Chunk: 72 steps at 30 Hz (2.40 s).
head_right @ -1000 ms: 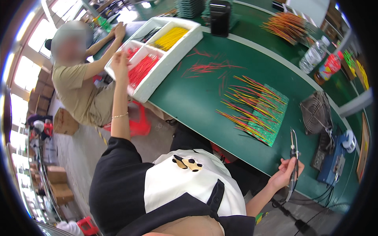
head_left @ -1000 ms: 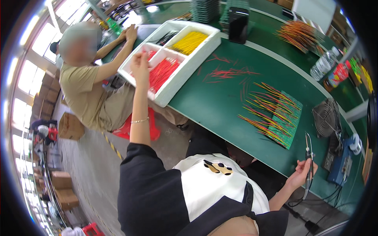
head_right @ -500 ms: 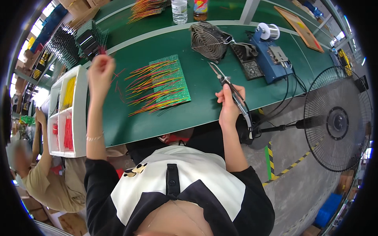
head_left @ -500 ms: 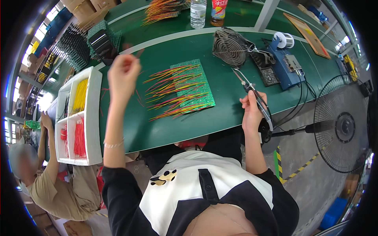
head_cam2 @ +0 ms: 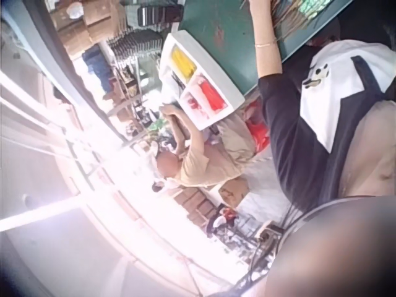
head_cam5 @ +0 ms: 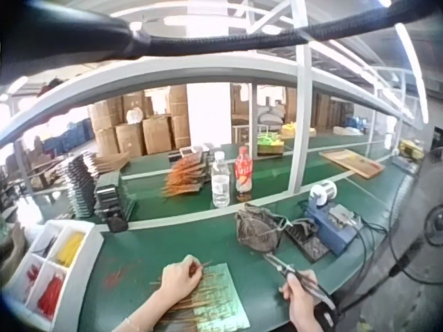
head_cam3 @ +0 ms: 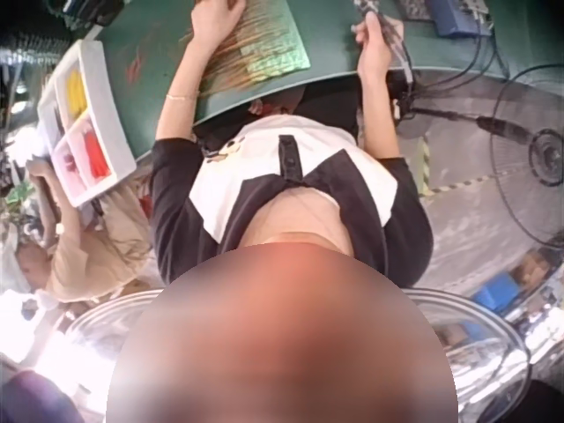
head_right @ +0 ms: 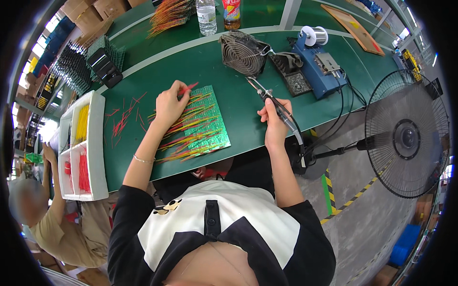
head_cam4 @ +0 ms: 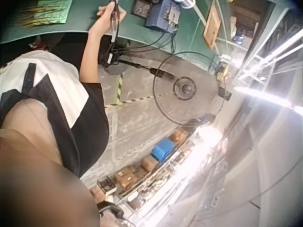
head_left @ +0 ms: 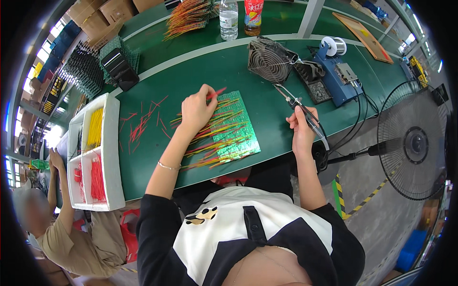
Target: The person solders colored wires onto a green printed circuit board using a handheld soldering iron.
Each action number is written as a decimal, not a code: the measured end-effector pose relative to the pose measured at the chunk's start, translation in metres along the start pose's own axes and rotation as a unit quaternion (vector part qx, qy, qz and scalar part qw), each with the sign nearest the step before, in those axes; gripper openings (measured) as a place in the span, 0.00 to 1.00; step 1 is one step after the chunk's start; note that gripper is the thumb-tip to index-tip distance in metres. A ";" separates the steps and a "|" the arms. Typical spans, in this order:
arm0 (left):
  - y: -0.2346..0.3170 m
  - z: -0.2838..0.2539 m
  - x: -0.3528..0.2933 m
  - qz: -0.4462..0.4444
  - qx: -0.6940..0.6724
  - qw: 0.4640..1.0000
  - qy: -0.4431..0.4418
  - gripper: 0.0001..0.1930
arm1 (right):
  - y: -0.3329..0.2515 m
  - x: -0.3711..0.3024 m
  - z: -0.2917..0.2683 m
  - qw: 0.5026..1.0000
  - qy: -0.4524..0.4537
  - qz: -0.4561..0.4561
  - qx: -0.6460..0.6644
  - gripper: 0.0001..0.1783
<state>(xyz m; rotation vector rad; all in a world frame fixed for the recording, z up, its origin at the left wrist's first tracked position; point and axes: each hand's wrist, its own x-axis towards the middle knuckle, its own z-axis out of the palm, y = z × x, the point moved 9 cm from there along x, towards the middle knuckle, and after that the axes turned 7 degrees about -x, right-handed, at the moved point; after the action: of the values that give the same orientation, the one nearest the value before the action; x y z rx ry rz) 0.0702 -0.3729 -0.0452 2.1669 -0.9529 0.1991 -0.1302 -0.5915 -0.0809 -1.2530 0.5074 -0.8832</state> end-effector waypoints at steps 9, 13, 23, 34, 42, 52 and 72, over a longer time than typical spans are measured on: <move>0.028 -0.013 -0.008 0.010 -0.097 0.993 -0.060 0.05 | 0.001 0.010 0.011 1.000 -0.021 0.008 -0.014 0.06; 0.019 -0.001 0.000 -0.035 -0.138 0.987 -0.073 0.06 | 0.010 0.020 0.017 0.999 -0.037 0.018 0.014 0.09; 0.016 0.007 -0.004 -0.010 -0.160 0.987 -0.027 0.06 | 0.007 0.014 0.024 0.998 -0.054 0.010 -0.028 0.08; 0.016 0.008 -0.010 0.041 -0.194 0.980 0.034 0.06 | 0.012 0.011 0.030 0.998 -0.057 0.035 0.002 0.08; 0.012 0.011 -0.012 0.038 -0.169 0.985 0.019 0.07 | 0.014 0.001 0.037 0.996 -0.071 0.040 -0.026 0.09; 0.012 0.013 -0.012 0.023 -0.166 0.986 0.004 0.06 | 0.016 -0.009 0.049 0.984 -0.143 0.046 -0.093 0.10; 0.013 0.012 -0.011 0.027 -0.167 0.986 0.010 0.07 | 0.015 -0.010 0.052 0.984 -0.151 0.036 -0.093 0.10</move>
<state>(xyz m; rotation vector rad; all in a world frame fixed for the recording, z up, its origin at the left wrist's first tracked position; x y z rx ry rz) 0.0518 -0.3810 -0.0510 1.8300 -0.9599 0.0803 -0.0921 -0.5522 -0.0829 -1.5000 0.3943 -0.5808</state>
